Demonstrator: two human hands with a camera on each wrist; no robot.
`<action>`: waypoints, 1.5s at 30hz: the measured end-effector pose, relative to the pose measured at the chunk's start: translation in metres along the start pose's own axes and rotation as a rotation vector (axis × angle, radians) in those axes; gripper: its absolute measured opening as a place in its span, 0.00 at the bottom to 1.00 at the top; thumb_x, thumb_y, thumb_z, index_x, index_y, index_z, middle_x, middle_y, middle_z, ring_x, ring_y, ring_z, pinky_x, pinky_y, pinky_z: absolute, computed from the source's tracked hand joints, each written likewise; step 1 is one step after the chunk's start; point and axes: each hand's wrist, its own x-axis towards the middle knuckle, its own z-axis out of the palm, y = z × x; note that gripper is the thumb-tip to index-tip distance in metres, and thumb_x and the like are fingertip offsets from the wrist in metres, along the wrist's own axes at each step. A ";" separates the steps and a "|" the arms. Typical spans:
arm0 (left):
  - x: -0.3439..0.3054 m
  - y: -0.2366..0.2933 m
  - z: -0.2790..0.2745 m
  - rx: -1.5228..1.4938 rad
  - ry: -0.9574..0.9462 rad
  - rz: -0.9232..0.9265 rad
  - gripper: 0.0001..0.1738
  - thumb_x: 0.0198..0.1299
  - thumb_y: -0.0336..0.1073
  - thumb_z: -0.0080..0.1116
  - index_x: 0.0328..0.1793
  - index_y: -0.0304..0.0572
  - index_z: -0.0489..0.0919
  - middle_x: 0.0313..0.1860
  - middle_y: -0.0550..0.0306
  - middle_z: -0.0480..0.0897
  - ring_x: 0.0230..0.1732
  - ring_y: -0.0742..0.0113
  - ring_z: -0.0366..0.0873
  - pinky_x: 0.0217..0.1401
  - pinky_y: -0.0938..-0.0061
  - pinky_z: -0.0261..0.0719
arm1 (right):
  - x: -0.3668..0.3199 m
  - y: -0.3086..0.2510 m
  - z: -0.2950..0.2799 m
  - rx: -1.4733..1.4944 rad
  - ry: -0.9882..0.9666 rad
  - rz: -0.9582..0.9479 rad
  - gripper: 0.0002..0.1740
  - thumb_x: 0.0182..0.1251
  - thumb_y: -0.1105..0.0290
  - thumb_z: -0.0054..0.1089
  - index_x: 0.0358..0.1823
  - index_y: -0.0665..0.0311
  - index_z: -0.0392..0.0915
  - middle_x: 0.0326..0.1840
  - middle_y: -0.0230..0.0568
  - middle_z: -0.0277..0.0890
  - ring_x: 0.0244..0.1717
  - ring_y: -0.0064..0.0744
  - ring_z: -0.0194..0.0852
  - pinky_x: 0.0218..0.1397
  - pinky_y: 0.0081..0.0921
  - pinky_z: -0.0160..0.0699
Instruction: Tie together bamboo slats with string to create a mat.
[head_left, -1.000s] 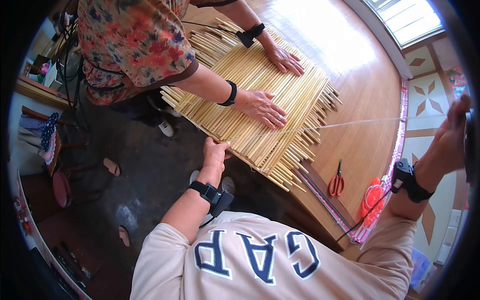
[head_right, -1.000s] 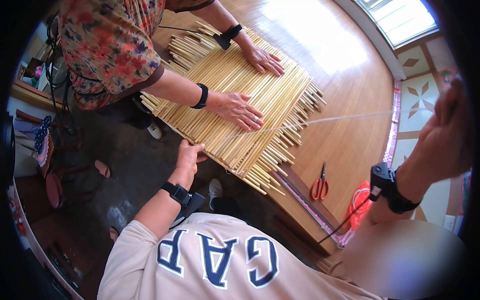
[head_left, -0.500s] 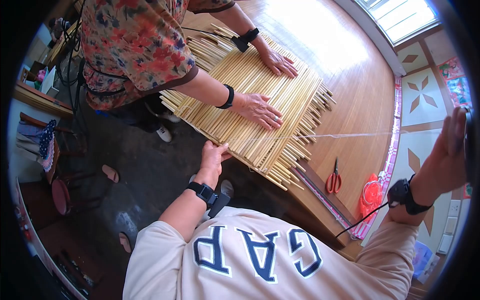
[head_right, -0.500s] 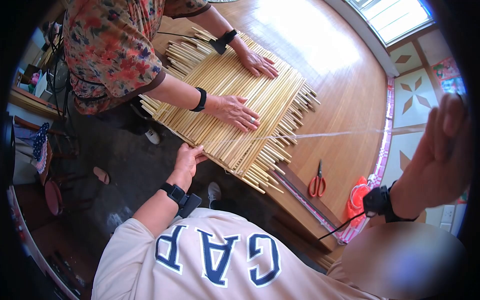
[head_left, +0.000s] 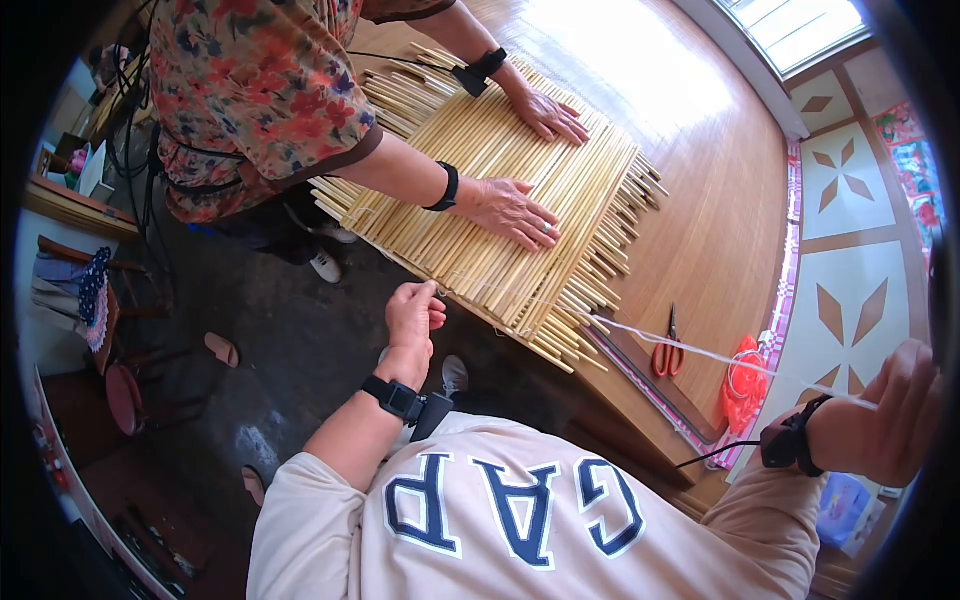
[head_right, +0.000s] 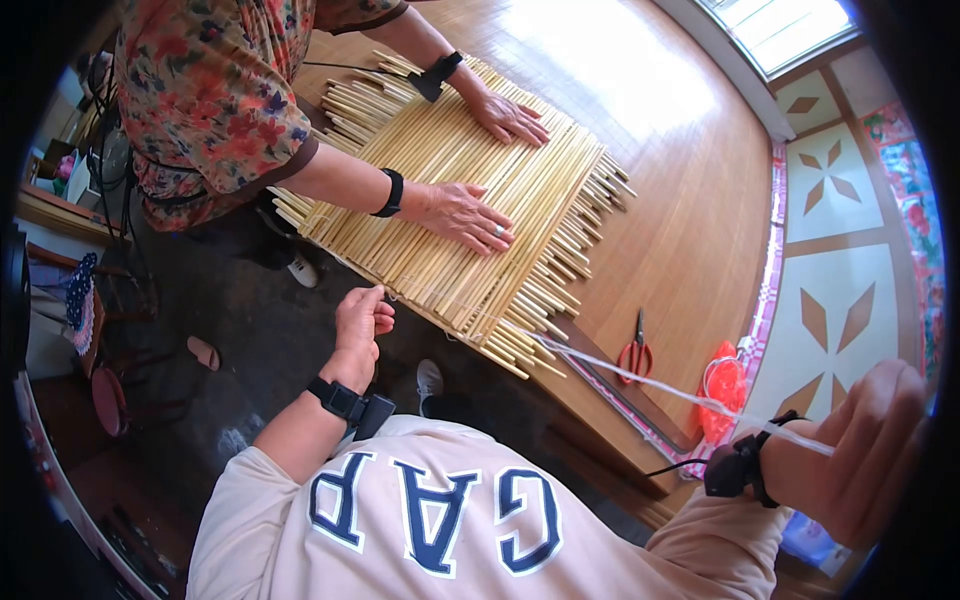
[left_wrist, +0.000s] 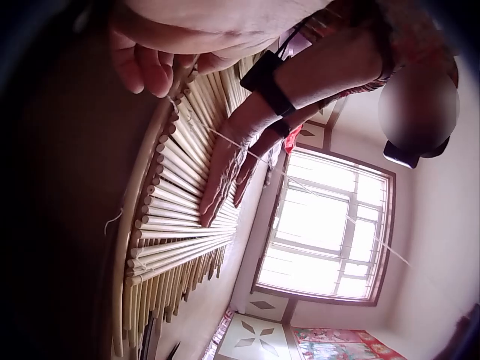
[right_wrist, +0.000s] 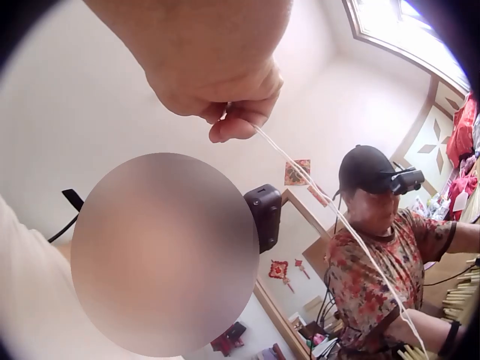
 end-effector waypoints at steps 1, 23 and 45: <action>-0.004 0.005 0.000 0.031 -0.098 0.001 0.10 0.56 0.40 0.54 0.33 0.42 0.72 0.22 0.58 0.76 0.18 0.76 0.71 0.17 0.83 0.71 | -0.001 -0.003 0.000 0.015 -0.013 0.039 0.13 0.68 0.63 0.43 0.45 0.65 0.65 0.24 0.44 0.69 0.14 0.29 0.61 0.10 0.20 0.60; 0.024 0.015 0.024 0.760 -0.022 0.826 0.06 0.48 0.37 0.59 0.29 0.46 0.80 0.20 0.53 0.79 0.24 0.55 0.77 0.27 0.67 0.73 | -0.008 0.266 -0.072 -0.505 0.220 0.555 0.08 0.64 0.73 0.50 0.43 0.59 0.74 0.33 0.29 0.70 0.29 0.18 0.67 0.36 0.15 0.69; 0.032 0.035 0.015 0.740 0.023 0.714 0.05 0.45 0.35 0.62 0.25 0.44 0.78 0.17 0.56 0.76 0.20 0.59 0.75 0.26 0.69 0.72 | -0.063 0.405 0.046 -1.068 -0.399 0.222 0.04 0.45 0.68 0.52 0.22 0.57 0.74 0.27 0.39 0.67 0.34 0.37 0.70 0.36 0.34 0.68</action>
